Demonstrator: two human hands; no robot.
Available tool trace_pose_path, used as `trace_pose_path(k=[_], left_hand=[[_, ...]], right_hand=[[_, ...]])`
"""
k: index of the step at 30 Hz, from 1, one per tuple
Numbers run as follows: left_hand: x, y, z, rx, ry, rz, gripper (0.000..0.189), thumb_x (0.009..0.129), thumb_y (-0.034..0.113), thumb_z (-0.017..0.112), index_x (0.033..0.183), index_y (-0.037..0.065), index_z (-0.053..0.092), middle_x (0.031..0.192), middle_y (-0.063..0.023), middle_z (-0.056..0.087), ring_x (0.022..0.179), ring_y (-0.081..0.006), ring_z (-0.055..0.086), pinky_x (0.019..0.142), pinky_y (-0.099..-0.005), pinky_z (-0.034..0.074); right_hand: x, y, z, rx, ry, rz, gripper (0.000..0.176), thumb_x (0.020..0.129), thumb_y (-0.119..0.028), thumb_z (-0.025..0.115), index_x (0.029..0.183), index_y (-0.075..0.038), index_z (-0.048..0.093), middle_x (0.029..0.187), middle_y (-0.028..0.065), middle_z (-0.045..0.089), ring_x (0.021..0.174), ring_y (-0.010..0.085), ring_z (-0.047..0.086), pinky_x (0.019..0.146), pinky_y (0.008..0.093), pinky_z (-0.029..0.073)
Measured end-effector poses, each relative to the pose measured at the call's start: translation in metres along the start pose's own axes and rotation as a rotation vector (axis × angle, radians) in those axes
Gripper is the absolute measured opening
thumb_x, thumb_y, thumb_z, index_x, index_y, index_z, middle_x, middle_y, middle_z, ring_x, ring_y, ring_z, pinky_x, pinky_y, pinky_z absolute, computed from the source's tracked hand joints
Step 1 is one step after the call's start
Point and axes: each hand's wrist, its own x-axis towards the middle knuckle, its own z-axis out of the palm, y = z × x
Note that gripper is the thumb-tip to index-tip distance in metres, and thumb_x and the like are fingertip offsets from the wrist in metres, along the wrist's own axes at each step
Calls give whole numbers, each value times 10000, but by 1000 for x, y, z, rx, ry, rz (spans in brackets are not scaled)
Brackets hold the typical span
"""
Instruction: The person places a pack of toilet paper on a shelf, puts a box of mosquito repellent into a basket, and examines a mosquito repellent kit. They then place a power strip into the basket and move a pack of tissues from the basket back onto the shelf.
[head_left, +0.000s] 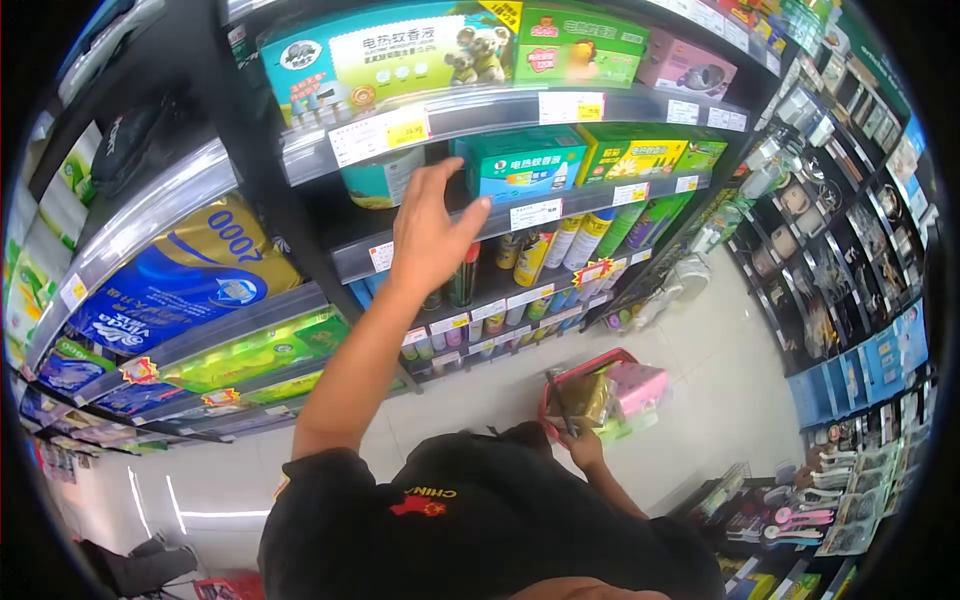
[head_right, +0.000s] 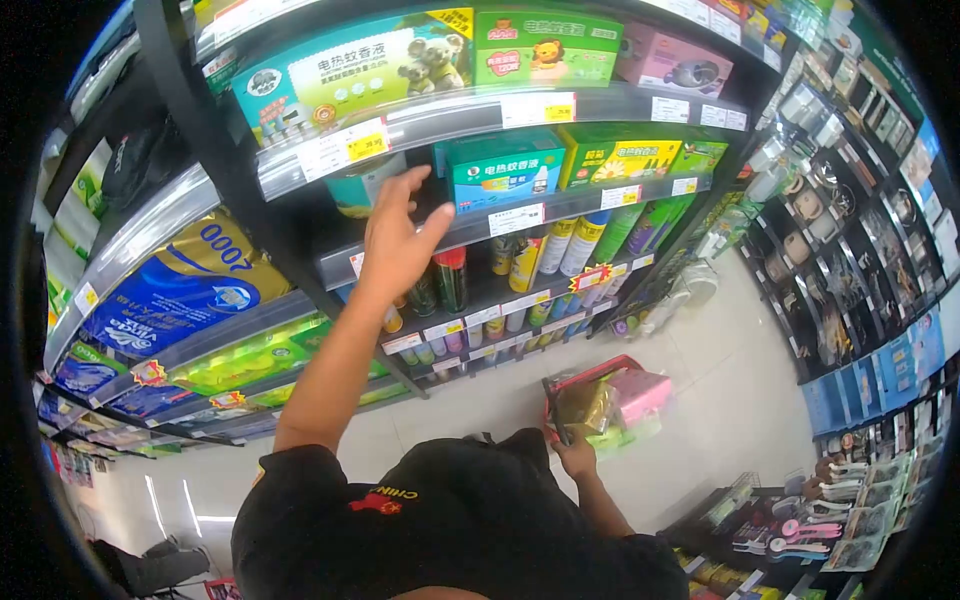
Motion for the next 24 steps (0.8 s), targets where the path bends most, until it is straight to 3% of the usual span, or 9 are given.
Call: trace_pose_path(k=[3, 9, 15, 21, 24], left_hand=[[26, -16, 20, 138, -98, -116, 663, 824, 370, 707, 1332, -4, 505, 1258, -273, 558, 1170, -428, 536, 978, -476, 432], [43, -47, 58, 115, -164, -228, 801, 823, 450, 695, 1380, -57, 422, 1330, -311, 515, 1248, -436, 500, 1045, -442, 405], [59, -49, 45, -44, -408, -285, 812, 851, 511, 660, 1362, -77, 433, 1357, -321, 498, 1274, -421, 493, 1048, -429, 402], [53, -75, 55, 57, -297, -168, 793, 868, 551, 627, 1340, -63, 458, 1320, -316, 529, 1241, -434, 514, 1032, -439, 408], [55, -62, 44, -18, -316, -314, 746, 885, 554, 604, 1300, -57, 494, 1271, -321, 554, 1206, -452, 523, 1008, -454, 409]], right_hand=[[-3, 1, 2, -22, 9, 1, 566, 784, -386, 714, 1236, -66, 603, 1126, 216, 679, 1080, 366, 643, 924, 415, 490], [-13, -15, -4, 93, -6, 8, 574, 779, -376, 719, 1239, -51, 606, 1127, 211, 683, 1083, 365, 644, 930, 414, 489], [-13, -11, 2, 50, -1, -25, 532, 754, -313, 728, 1201, -46, 617, 1113, 197, 676, 1068, 351, 640, 908, 423, 489], [-8, -6, 6, 58, -10, -61, 579, 738, -295, 753, 1244, -55, 603, 1205, 183, 615, 1112, 345, 617, 935, 410, 484], [-9, -8, 6, 69, -14, -27, 589, 739, -306, 756, 1248, -54, 601, 1225, 177, 598, 1124, 338, 611, 947, 405, 484]])
